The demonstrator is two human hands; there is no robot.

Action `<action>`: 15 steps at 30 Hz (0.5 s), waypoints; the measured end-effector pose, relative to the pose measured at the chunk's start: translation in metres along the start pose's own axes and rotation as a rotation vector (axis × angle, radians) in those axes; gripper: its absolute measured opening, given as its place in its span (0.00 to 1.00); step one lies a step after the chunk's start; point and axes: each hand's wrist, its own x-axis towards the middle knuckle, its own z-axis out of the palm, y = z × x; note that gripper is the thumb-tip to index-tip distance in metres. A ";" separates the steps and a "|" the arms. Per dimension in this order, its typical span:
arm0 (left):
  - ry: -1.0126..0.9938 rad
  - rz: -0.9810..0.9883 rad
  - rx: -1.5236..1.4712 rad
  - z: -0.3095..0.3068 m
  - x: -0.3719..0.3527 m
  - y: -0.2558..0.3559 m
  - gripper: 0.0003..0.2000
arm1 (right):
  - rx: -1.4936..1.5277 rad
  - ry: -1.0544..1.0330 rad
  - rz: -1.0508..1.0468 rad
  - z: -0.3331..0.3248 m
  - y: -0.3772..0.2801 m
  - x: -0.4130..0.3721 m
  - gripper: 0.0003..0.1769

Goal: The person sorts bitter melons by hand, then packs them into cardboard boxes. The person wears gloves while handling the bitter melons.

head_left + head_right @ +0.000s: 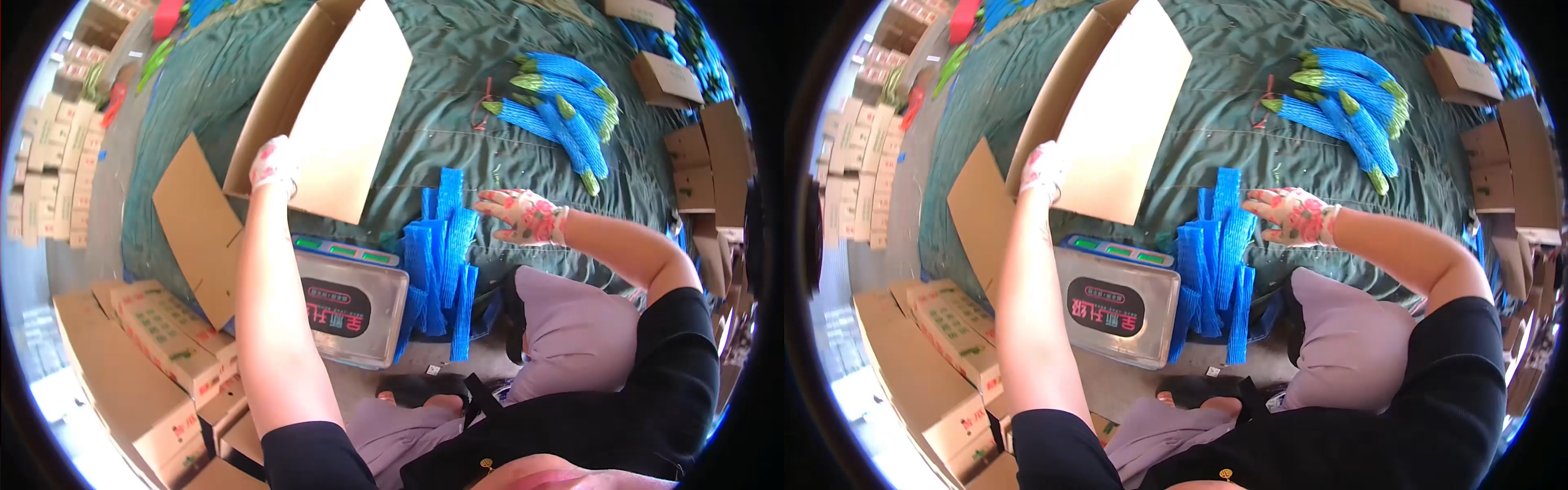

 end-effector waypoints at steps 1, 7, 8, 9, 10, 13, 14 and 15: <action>-0.022 0.052 0.047 0.004 -0.014 0.014 0.18 | 0.065 0.086 0.051 0.006 0.005 -0.014 0.34; 0.269 0.621 0.350 -0.043 -0.077 -0.004 0.14 | 0.064 0.756 0.073 -0.047 0.003 -0.054 0.31; 0.344 0.692 0.384 -0.065 -0.102 -0.018 0.13 | -0.040 0.831 0.073 -0.078 -0.012 -0.060 0.34; 0.272 0.691 0.352 -0.089 -0.129 -0.031 0.11 | -0.256 0.967 -0.037 -0.109 -0.023 -0.062 0.40; 0.203 0.682 0.314 -0.111 -0.158 -0.044 0.10 | -0.382 0.998 -0.051 -0.135 -0.044 -0.069 0.47; 0.171 0.587 0.090 -0.144 -0.242 -0.090 0.07 | -0.508 0.775 -0.094 -0.181 -0.119 -0.080 0.57; 0.176 0.538 0.024 -0.147 -0.268 -0.106 0.07 | -0.523 0.642 -0.079 -0.177 -0.139 -0.084 0.52; 0.177 0.527 0.035 -0.148 -0.294 -0.118 0.07 | -0.534 0.510 -0.065 -0.173 -0.158 -0.089 0.48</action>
